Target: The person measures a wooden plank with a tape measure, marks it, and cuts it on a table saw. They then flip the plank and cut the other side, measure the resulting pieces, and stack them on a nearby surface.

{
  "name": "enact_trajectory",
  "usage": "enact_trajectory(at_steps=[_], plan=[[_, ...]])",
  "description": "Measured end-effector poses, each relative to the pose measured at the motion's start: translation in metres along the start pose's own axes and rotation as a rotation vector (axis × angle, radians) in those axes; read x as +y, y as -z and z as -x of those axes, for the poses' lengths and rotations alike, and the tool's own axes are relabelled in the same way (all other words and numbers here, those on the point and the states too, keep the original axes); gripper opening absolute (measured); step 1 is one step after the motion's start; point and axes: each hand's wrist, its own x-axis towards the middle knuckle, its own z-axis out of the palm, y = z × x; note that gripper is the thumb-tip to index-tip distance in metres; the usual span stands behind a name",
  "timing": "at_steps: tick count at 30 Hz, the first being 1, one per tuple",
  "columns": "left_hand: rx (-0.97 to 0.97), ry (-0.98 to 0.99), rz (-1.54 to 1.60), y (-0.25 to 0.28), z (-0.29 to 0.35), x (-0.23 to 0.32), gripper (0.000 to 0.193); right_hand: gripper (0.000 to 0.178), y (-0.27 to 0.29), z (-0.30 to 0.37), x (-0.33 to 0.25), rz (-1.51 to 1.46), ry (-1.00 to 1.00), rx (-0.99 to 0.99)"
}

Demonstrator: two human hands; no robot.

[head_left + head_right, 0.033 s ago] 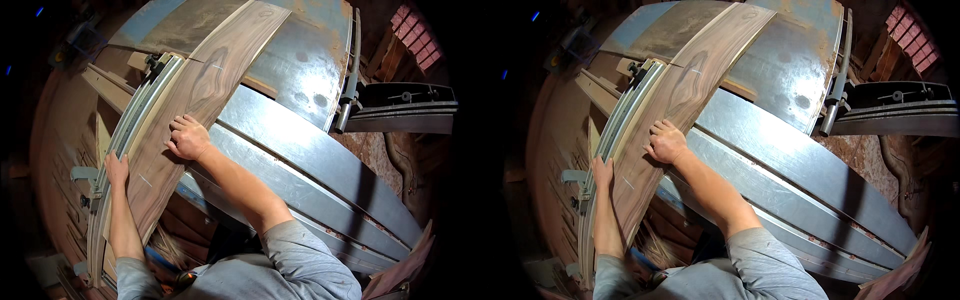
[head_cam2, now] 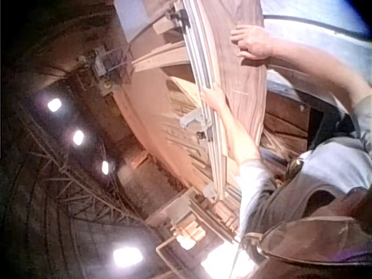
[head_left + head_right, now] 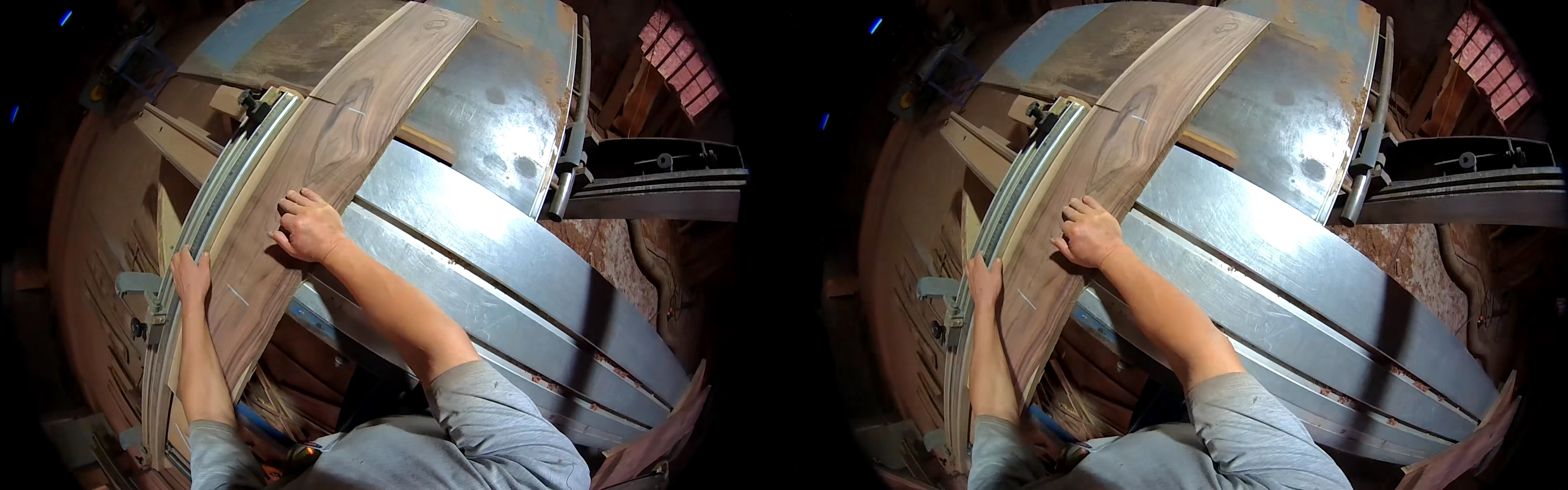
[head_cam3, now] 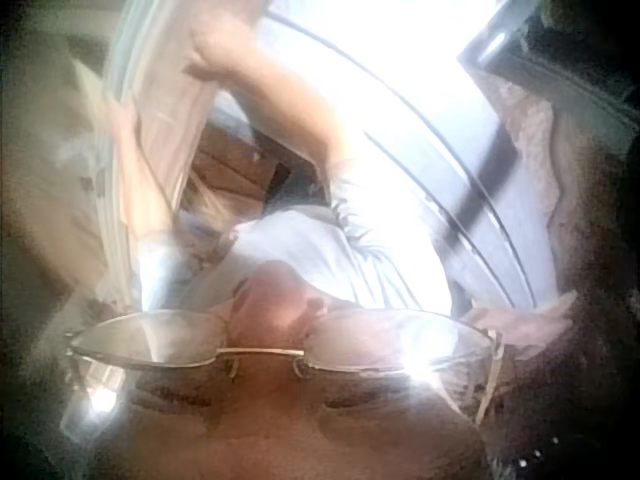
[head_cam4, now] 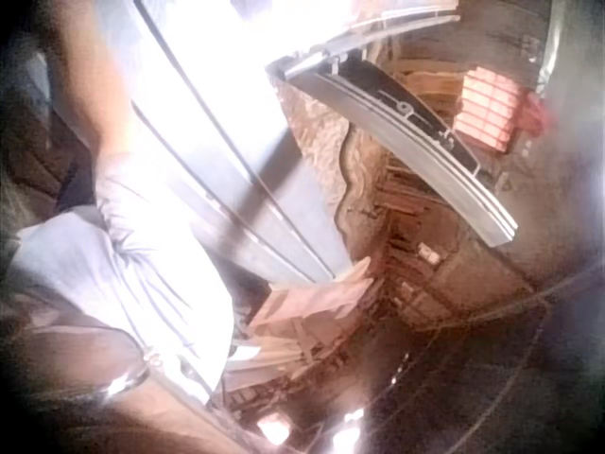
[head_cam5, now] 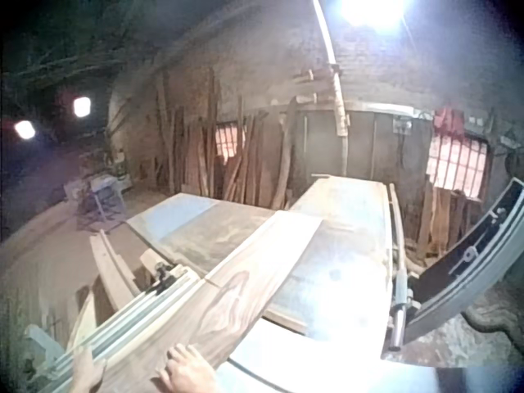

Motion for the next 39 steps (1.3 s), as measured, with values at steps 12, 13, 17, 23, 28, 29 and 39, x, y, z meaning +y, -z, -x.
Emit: enact_trajectory(at_steps=[12,13,17,23,28,29,39], plan=[[-0.06,0.037,-0.005,0.001,-0.008,0.004,0.059,0.038,-0.008,-0.002,0.009,-0.012,0.005,0.011],[-0.053,0.037,-0.011,0.001,-0.007,0.006,0.058,0.038,-0.008,-0.003,0.009,-0.013,0.004,0.002],[-0.047,0.048,0.007,0.0,-0.01,0.007,0.056,0.038,-0.011,-0.003,0.012,-0.012,0.013,0.01],[-0.061,0.064,-0.001,-0.003,-0.011,0.004,0.056,0.037,-0.011,-0.004,0.012,-0.037,-0.013,-0.003],[-0.064,0.076,-0.002,-0.005,-0.013,0.003,0.054,0.037,-0.015,-0.003,0.015,-0.044,0.007,0.013],[-0.063,0.077,-0.003,-0.004,-0.014,0.004,0.054,0.037,-0.016,-0.004,0.016,-0.045,0.007,0.014],[-0.086,0.104,-0.009,-0.003,-0.019,0.009,0.054,0.039,-0.021,-0.008,0.024,-0.038,0.018,-0.01]])
